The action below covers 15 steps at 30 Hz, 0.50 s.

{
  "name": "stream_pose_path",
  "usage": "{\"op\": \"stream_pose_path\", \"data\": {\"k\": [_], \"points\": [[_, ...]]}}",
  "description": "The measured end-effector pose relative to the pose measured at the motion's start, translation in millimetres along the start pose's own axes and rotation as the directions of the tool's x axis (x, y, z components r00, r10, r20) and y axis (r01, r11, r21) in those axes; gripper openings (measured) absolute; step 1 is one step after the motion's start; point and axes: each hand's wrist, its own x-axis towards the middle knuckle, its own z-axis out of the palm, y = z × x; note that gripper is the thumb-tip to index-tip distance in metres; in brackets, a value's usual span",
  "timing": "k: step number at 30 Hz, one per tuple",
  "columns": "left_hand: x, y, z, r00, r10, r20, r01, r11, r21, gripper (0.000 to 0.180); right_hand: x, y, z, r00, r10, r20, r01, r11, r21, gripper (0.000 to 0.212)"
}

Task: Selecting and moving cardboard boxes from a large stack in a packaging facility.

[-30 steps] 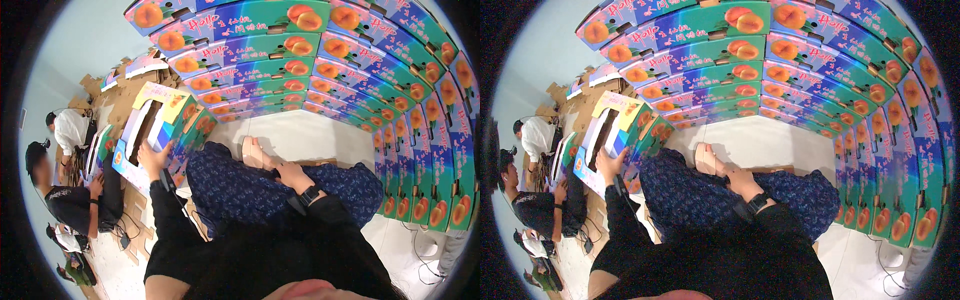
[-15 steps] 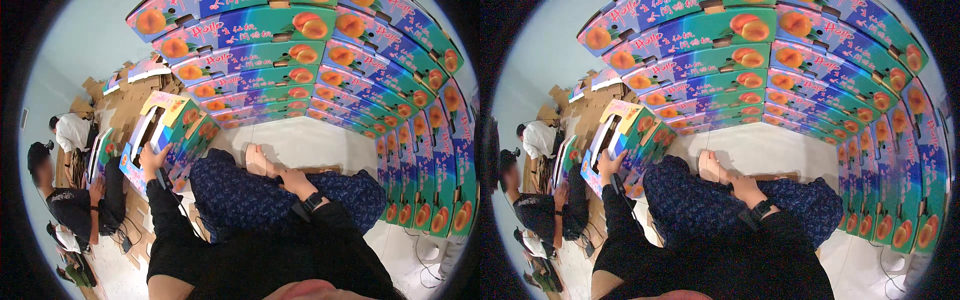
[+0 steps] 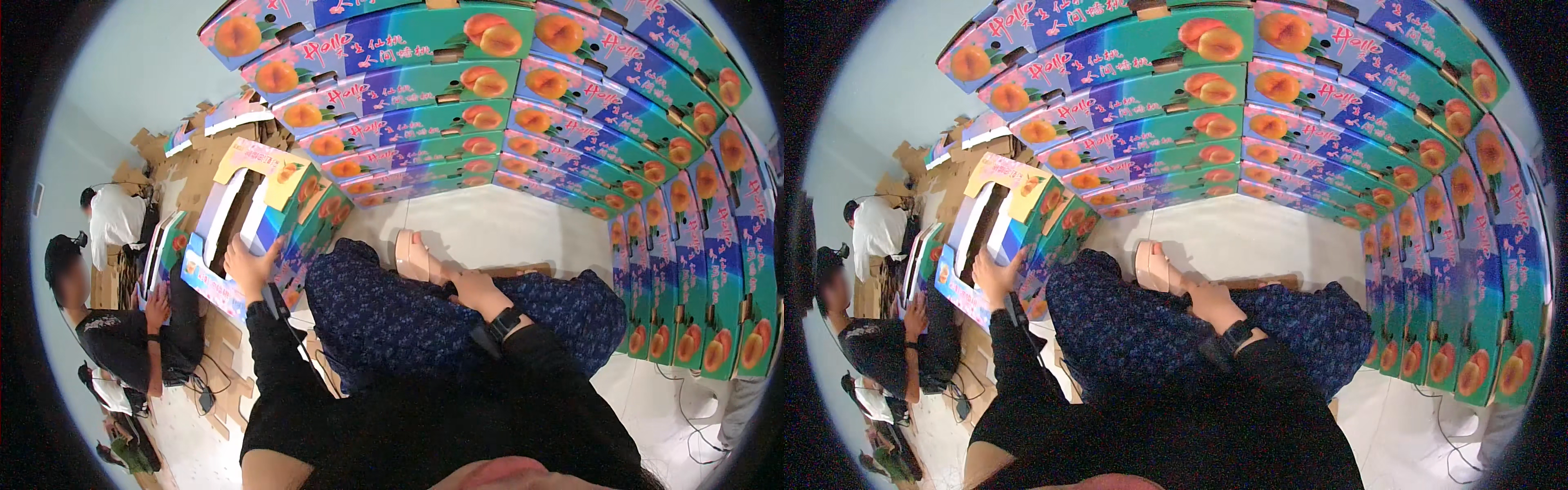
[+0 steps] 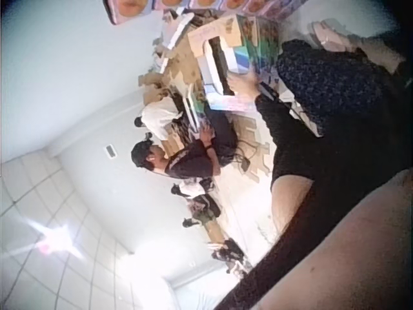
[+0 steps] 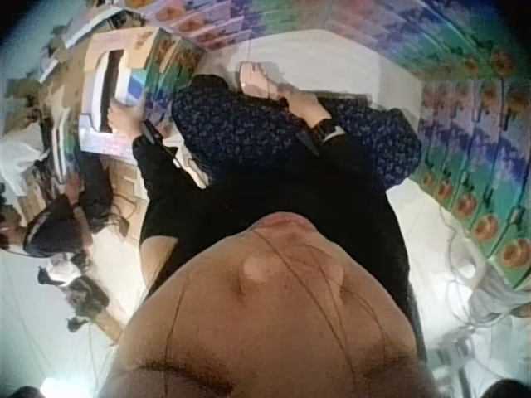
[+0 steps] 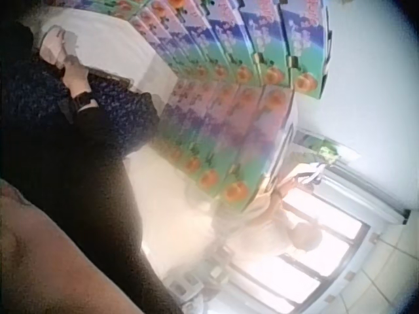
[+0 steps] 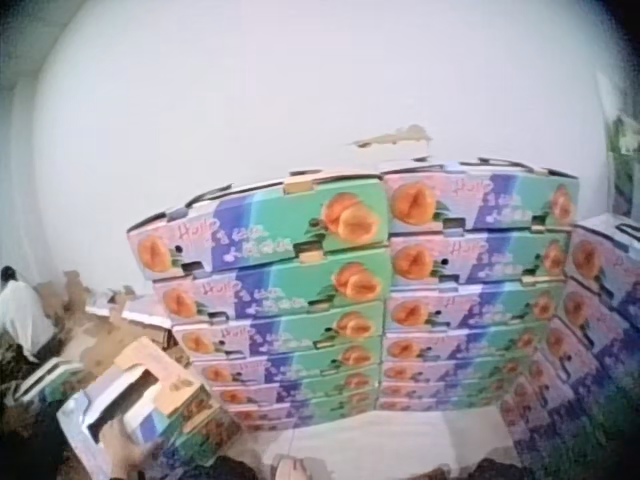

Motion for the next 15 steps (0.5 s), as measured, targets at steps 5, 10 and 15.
{"op": "stream_pose_path", "data": {"k": [5, 10, 15], "points": [[-42, 22, -8, 0.961, 0.055, -0.272, -0.032, 0.996, 0.088, 0.095, 1, -1, 0, 1.0, -0.011, 0.013, 0.011, 1.0, -0.008, 0.062], [-80, 9, -20, 0.908, 0.117, -0.402, -0.129, 0.992, -0.003, 0.094, -3, 2, 8, 0.998, -0.06, -0.03, 0.058, 0.996, -0.063, 0.064], [-105, 7, -53, 0.876, 0.182, -0.447, -0.176, 0.983, 0.054, 0.093, 0, -4, 8, 0.985, -0.171, -0.028, 0.165, 0.976, -0.145, 0.063]]}}
